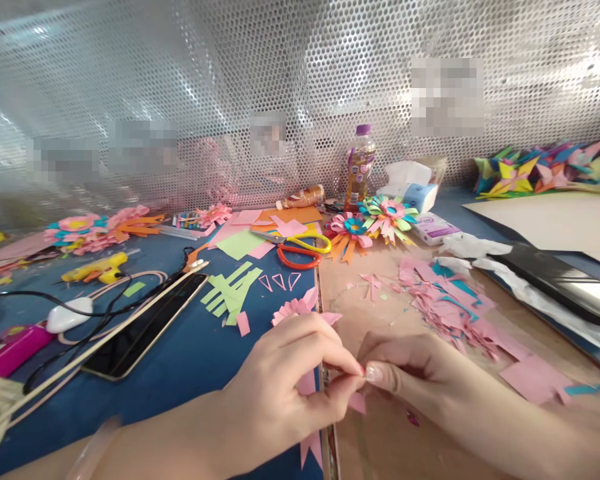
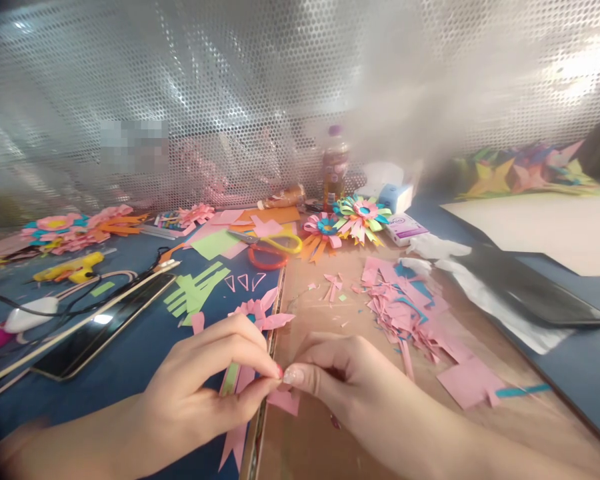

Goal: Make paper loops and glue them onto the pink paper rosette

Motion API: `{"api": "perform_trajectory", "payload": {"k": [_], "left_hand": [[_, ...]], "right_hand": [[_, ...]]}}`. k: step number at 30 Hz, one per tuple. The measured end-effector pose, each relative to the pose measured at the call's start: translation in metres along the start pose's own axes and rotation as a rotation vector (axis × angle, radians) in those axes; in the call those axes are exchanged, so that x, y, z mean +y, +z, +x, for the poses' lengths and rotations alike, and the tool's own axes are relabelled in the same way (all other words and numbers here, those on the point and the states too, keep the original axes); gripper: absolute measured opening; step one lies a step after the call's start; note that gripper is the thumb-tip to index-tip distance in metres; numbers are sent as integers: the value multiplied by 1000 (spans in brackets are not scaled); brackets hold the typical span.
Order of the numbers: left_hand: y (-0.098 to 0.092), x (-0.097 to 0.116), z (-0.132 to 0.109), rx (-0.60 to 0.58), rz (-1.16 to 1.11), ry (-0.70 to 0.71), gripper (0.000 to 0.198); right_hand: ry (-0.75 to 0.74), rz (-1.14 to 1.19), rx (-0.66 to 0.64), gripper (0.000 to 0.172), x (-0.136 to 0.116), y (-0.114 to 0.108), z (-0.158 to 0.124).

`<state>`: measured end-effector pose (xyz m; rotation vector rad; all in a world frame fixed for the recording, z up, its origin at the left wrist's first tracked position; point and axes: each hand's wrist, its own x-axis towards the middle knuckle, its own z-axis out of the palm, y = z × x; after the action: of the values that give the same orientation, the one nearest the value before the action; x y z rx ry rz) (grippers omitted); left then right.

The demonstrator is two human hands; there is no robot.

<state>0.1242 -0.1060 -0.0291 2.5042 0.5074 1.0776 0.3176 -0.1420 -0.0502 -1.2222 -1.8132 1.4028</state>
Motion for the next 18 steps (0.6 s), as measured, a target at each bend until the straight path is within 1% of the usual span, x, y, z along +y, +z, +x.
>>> {"api": "perform_trajectory", "payload": {"k": [3, 13, 18], "left_hand": [[1, -1, 1, -9, 4, -14, 14], [2, 0, 0, 13, 33, -9, 14], [1, -2, 0, 40, -17, -58, 13]], "right_hand": [[0, 15, 0, 40, 0, 0, 0], [6, 24, 1, 39, -1, 1, 1], [17, 7, -3, 40, -2, 0, -1]]}}
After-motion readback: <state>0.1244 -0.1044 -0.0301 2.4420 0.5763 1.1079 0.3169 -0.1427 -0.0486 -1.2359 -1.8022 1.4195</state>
